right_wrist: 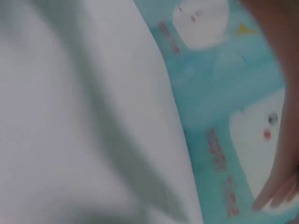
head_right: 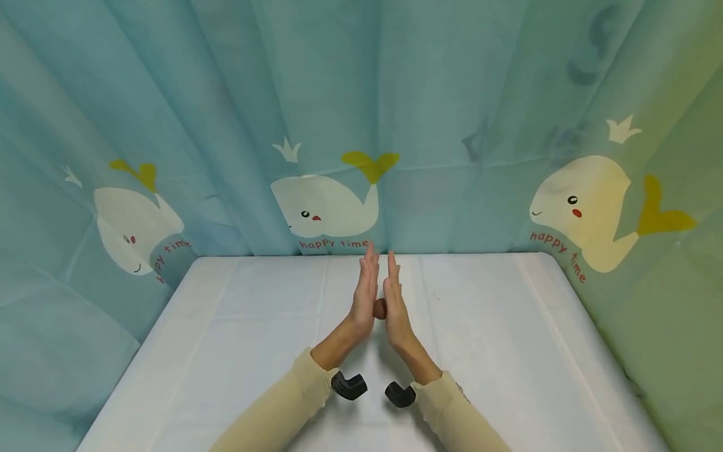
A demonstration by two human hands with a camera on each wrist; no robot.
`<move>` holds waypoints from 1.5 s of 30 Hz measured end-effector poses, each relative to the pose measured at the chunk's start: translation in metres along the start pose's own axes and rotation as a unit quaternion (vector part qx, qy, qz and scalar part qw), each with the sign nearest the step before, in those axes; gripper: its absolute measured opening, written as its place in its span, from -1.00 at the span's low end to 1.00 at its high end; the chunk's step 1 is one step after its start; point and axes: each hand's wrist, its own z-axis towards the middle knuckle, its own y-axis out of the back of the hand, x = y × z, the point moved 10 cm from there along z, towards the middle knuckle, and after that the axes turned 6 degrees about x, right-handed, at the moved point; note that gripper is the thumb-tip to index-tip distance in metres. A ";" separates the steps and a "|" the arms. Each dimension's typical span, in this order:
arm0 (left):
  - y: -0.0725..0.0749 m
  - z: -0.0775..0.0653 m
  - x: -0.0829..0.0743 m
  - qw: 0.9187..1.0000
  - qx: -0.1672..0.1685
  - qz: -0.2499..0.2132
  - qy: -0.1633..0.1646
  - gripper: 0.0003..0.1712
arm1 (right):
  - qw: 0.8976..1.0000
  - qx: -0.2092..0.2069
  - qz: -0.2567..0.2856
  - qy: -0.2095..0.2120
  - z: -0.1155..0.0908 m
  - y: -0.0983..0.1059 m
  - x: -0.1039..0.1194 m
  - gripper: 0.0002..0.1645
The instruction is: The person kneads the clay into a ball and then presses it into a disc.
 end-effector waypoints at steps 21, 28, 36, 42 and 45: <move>-0.030 -0.022 0.002 0.996 0.051 0.053 -0.055 -0.30 | 1.000 -0.007 0.030 -0.005 0.007 0.027 -0.021 -0.34; -0.005 -0.006 -0.004 0.998 0.016 0.041 -0.037 -0.31 | 0.999 0.017 0.037 0.010 -0.009 -0.002 -0.010 -0.33; 0.002 -0.005 0.009 0.999 0.003 0.029 -0.041 -0.33 | 0.997 -0.011 -0.034 0.063 -0.008 -0.007 0.029 -0.30; -0.013 -0.016 0.004 0.997 0.022 -0.005 -0.072 -0.30 | 0.996 -0.043 -0.062 0.043 0.005 0.013 0.027 -0.31; -0.017 -0.016 0.000 0.997 0.028 -0.008 -0.070 -0.30 | 0.997 -0.046 -0.052 0.020 0.006 0.016 0.020 -0.29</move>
